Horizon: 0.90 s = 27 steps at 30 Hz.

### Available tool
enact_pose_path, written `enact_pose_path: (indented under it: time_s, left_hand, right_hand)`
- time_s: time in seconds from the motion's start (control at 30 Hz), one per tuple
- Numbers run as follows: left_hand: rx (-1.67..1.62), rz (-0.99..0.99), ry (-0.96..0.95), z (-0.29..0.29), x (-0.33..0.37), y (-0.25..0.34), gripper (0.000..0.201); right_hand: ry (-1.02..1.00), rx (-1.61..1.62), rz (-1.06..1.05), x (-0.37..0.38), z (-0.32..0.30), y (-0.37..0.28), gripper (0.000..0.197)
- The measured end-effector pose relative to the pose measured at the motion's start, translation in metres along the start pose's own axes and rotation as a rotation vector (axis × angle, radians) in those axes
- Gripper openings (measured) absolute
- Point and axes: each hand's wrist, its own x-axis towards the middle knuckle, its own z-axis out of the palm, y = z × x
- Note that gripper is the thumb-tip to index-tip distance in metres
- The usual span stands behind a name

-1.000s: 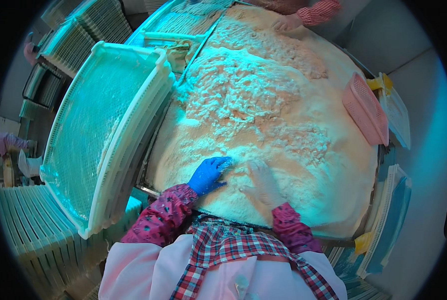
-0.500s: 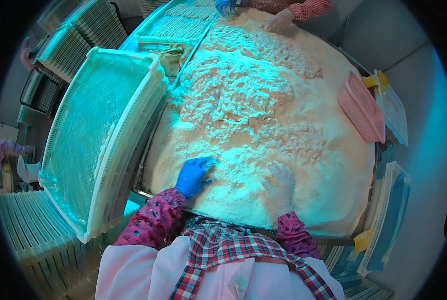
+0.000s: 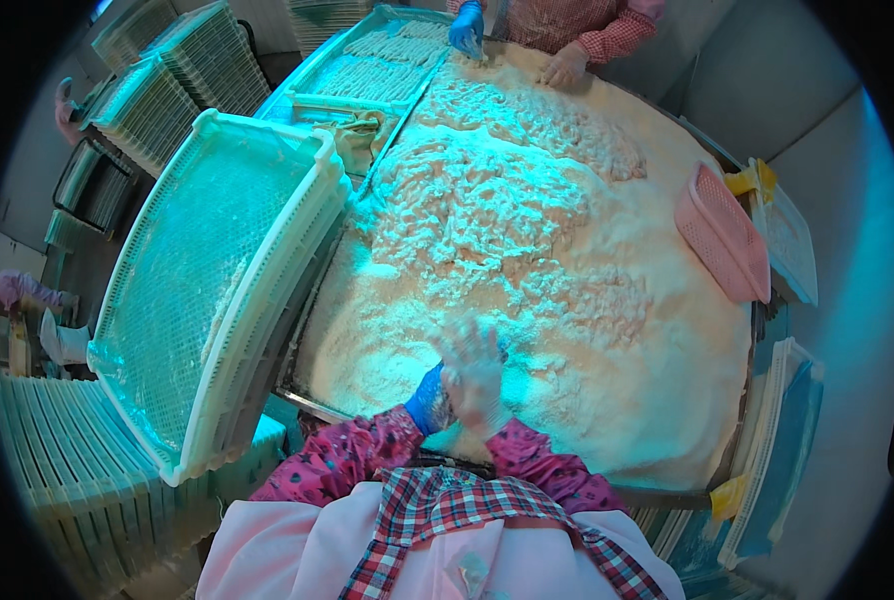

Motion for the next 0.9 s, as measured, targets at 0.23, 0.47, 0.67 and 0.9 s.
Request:
enact_pose_path:
  time_s: [0.23,0.47,0.67,0.9]
  left_hand:
    - [-0.231,1.309,-0.11,0.079,0.033,-0.032,0.061]
    - [0.002,0.62,0.136,0.028,0.014,-0.011,0.06]
    - [-0.303,0.113,0.184,0.008,-0.014,0.052,0.051]
    - [-0.176,0.746,0.55,0.049,-0.07,0.219,0.049]
  right_hand:
    - [0.006,0.171,-0.001,0.008,0.001,-0.021,0.05]
    - [-0.265,0.539,-0.075,0.014,0.006,-0.028,0.066]
    - [-0.114,-0.079,-0.001,0.1,0.029,0.037,0.038]
    - [-0.218,-0.307,-0.351,0.142,0.045,0.096,0.016]
